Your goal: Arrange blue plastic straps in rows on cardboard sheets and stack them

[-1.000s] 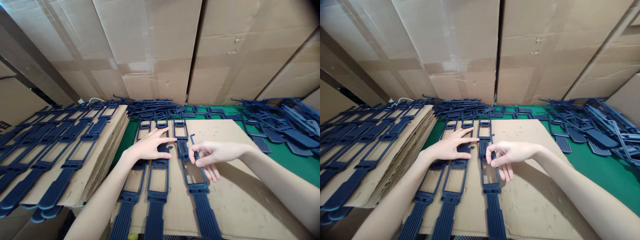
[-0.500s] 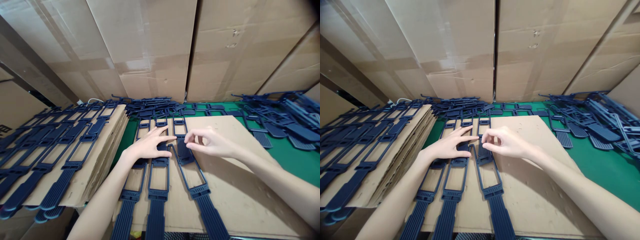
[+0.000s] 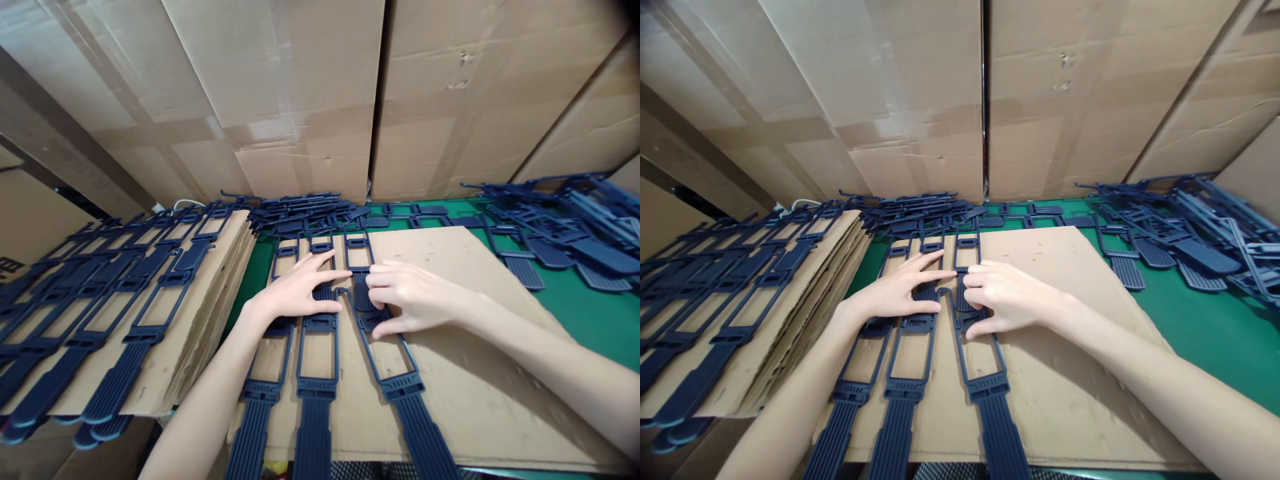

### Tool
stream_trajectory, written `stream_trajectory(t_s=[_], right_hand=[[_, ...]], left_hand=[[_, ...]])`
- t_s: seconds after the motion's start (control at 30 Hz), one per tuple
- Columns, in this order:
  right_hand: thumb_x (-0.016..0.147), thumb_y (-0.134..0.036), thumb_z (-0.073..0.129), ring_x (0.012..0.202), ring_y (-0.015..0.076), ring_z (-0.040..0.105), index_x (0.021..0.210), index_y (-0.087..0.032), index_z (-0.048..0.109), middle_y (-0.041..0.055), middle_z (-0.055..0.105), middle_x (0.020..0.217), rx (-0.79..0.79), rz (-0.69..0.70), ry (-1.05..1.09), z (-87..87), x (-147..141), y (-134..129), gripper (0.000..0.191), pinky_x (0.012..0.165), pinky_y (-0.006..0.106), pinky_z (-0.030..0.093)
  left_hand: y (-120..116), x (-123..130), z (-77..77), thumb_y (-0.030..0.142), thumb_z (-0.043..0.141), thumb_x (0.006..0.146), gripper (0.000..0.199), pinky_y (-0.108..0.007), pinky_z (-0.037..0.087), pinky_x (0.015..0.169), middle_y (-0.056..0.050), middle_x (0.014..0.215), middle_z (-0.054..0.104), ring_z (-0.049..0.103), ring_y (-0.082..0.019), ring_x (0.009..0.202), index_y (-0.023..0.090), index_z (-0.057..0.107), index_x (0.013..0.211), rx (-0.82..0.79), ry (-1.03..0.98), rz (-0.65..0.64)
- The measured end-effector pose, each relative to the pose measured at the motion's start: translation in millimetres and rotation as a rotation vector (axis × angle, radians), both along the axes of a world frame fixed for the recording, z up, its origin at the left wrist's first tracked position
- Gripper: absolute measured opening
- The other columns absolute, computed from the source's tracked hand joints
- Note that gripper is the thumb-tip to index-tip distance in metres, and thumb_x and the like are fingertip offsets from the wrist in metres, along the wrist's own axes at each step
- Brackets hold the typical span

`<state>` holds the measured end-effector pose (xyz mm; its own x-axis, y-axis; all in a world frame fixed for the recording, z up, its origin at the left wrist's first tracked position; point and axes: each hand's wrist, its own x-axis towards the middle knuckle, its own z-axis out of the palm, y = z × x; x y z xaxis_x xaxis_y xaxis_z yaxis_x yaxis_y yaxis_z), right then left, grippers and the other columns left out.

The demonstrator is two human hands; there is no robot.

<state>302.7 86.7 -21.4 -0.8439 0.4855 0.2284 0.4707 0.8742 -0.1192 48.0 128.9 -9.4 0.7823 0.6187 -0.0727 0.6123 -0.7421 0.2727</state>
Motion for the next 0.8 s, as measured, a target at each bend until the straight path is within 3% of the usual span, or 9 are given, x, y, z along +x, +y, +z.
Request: stream_trajectory(t_s=[0.8], right_hand=[[0.082, -0.059, 0.054, 0.068, 0.0169, 0.046, 0.063, -0.018, 0.052, 0.0038, 0.055, 0.066, 0.122, -0.143, 0.011, -4.4, -9.8, -5.7, 0.045, 0.064, 0.029, 0.029]], left_hand=[[-0.2, -0.1, -0.2, 0.064, 0.052, 0.08, 0.066, -0.05, 0.017, 0.114, -0.003, 0.156, 0.014, 0.017, -0.031, 0.142, 0.037, 0.04, 0.139, 0.008, -0.009, -0.003]])
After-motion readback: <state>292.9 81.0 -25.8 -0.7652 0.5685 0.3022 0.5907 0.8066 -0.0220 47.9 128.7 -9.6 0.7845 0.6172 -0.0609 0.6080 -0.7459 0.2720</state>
